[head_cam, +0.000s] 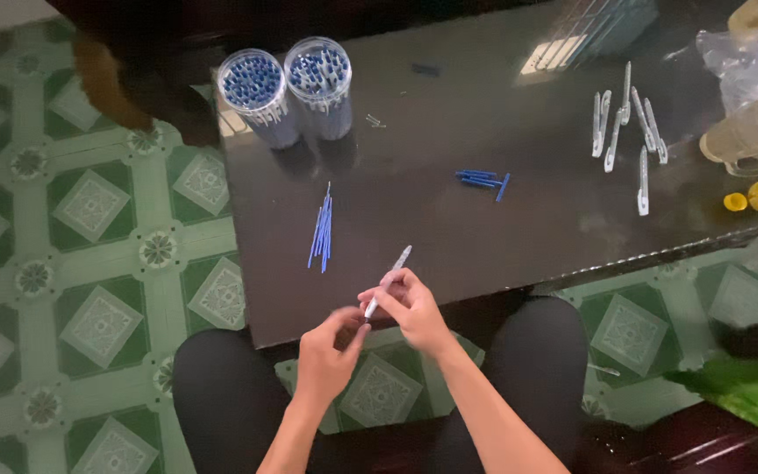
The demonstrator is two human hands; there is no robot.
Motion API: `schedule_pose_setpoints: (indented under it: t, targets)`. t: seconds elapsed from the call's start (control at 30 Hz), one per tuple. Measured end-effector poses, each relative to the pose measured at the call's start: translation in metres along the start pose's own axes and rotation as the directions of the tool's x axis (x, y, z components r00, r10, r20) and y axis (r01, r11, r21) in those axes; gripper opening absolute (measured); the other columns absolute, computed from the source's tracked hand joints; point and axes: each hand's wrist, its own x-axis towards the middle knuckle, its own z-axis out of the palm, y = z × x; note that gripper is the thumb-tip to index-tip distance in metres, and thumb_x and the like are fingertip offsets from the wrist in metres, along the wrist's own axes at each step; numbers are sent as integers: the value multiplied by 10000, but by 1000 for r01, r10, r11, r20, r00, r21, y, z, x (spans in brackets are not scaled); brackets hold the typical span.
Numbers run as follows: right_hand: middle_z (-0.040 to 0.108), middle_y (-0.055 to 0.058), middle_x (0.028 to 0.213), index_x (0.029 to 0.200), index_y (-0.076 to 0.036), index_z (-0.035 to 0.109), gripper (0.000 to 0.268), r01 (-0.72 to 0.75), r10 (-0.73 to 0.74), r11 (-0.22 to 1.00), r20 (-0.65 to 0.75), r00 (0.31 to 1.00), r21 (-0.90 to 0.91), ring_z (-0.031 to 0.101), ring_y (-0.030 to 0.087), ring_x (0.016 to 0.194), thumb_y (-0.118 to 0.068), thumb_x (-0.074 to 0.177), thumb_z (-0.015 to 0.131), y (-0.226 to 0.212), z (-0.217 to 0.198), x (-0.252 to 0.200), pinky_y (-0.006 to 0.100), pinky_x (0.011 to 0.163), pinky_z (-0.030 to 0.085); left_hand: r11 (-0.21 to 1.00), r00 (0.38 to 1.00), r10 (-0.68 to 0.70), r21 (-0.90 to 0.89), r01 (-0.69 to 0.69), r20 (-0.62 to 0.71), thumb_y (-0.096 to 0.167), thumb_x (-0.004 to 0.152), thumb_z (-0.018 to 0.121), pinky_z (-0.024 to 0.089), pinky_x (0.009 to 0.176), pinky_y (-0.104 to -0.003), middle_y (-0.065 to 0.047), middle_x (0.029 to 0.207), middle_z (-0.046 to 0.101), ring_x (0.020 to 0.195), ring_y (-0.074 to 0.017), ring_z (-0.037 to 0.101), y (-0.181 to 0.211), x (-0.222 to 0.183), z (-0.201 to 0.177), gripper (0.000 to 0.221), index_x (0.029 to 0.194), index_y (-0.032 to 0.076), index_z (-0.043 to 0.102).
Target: The person assembles ballpoint pens by hand, inserting blue ink cartridges into clear plastic pen barrels and then attaching plastic caps and tips.
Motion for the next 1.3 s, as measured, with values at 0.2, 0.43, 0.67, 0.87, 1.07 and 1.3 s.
schedule_pose_setpoints:
  t: [0.2, 0.43, 0.67, 0.87, 1.07, 1.3]
  targets:
    - [688, 29, 804, 898, -106, 575, 175, 43, -74, 973, -129, 989, -226, 687, 140, 723, -169, 941, 733, -5, 11, -7, 309, 685, 617, 952, 945, -292, -50, 302, 145, 220, 924, 704, 616, 762, -307, -2, 923, 832, 812, -126, 782, 35, 11, -14, 342, 1264, 195, 739]
    - [606, -15, 894, 991, -146, 661, 195, 142, -194, 811, -32, 980, -567, 542, 102, 726, -305, 896, 721, -25, 6, 2, 286, 683, 486, 926, 944, -249, -232, 297, 217, 169, 925, 716, 554, 756, -287, 12, 974, 828, 816, -67, 655, 14, 22, -9, 267, 1180, 115, 771]
    - [654, 121, 922, 1068, -53, 703, 207, 31, -698, 584, -482, 529, -811, 685, 284, 845, -255, 1052, 658, -89, -117, 57, 402, 801, 561, 658, 895, -435, -713, 242, -99, 8, 952, 700, 651, 834, -430, -202, 975, 768, 827, -278, 744, -6, 48, -45, 200, 1148, -33, 699]
    - [659, -21, 795, 863, -210, 740, 177, -324, -704, 432, -540, 461, -841, 724, 310, 807, -349, 788, 820, -60, -180, 103, 497, 787, 581, 594, 854, -488, -785, 176, -178, 39, 988, 677, 646, 870, -424, -192, 1004, 757, 869, -272, 750, -37, 46, -32, 175, 1153, -16, 672]
    - [707, 37, 764, 822, -171, 770, 53, -129, -755, 508, -512, 410, -852, 709, 290, 752, -224, 828, 765, -33, -188, 87, 404, 758, 550, 523, 855, -496, -838, 157, -150, 41, 979, 685, 664, 840, -415, -198, 997, 772, 856, -294, 776, -42, 47, -31, 164, 1141, 21, 686]
    - [759, 128, 836, 902, -113, 802, 116, 189, -511, 736, -350, 785, -651, 719, 261, 790, -194, 819, 800, -12, -46, 9, 393, 781, 573, 514, 864, -493, -836, 193, -103, 41, 971, 693, 655, 856, -424, -196, 1020, 780, 875, -292, 776, -50, 48, -20, 158, 1127, 19, 698]
